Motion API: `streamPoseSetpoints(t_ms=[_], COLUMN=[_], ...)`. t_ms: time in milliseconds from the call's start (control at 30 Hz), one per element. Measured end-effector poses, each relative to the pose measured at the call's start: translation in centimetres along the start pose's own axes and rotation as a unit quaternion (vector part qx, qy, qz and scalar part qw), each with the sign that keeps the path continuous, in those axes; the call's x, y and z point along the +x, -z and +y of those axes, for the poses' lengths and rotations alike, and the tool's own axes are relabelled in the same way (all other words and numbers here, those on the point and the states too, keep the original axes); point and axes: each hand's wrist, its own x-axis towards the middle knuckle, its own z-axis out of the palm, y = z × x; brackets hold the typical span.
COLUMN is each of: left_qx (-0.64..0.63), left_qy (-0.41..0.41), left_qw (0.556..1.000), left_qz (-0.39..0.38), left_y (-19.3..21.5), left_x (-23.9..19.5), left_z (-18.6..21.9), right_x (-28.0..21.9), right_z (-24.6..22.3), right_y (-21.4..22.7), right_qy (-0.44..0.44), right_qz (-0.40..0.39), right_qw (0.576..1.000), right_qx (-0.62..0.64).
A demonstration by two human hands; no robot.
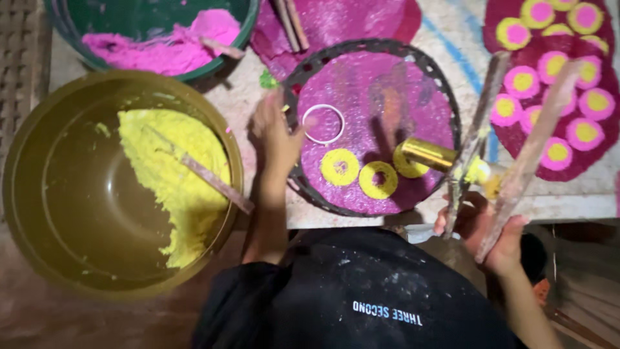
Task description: The person uses a wooden press to form pink dough into circular shapes on a tray, then scoops yellow dough into the center of each pink circle. The finished items are arranged on a tray.
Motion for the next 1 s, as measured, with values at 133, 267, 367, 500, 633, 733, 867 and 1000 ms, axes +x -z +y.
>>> streamPoseSetpoints(t_ms=[133, 267, 367, 500, 633, 733, 867, 1000], left_qx=[-0.259, -0.311, -0.061, 0.049, 0.059, 0.047, -0.007, -0.027], left_qy=[0.202, 0.254, 0.118, -0.008, -0.064, -0.072, -0.087, -0.102], left_qw=[0.944, 0.915, 0.988, 0.998, 0.983, 0.983, 0.984, 0.981], left_qz=[-0.016, 0.029, 0.084, -0.048, -0.161, -0.165, -0.153, -0.165], left_y=[-1.0, -0.9, 0.1, 2.1, 1.9, 1.5, 1.0, 0.3], left_x=[-3.2, -9.4, -11.9, -12.1, -10.4, -9.9, -11.2, -11.6], left_z=[-2.7, -0.6, 1.7, 3.8, 5.5, 6.1, 6.1, 6.9], right_x=[-0.3, -0.4, -0.1, 0.4, 0.7, 0.9, 0.4, 0.5], right_z=[1.0, 1.5, 1.5, 1.9, 2.2, 2.2, 2.9, 3.4], right_y=[-0.4, -0.7, -0.5, -0.3, -0.3, -0.4, -0.5, 0.2], right_qy=[0.018, 0.024, 0.031, 0.014, 0.025, 0.024, 0.013, 0.006], right_qz=[0.012, 0.011, 0.005, -0.009, -0.026, -0.033, -0.030, -0.041], right_qw=[1.000, 1.000, 0.999, 0.999, 0.999, 0.998, 0.999, 0.999], right_qx=[-0.018, -0.016, -0.018, 0.029, 0.028, 0.043, 0.031, 0.007])
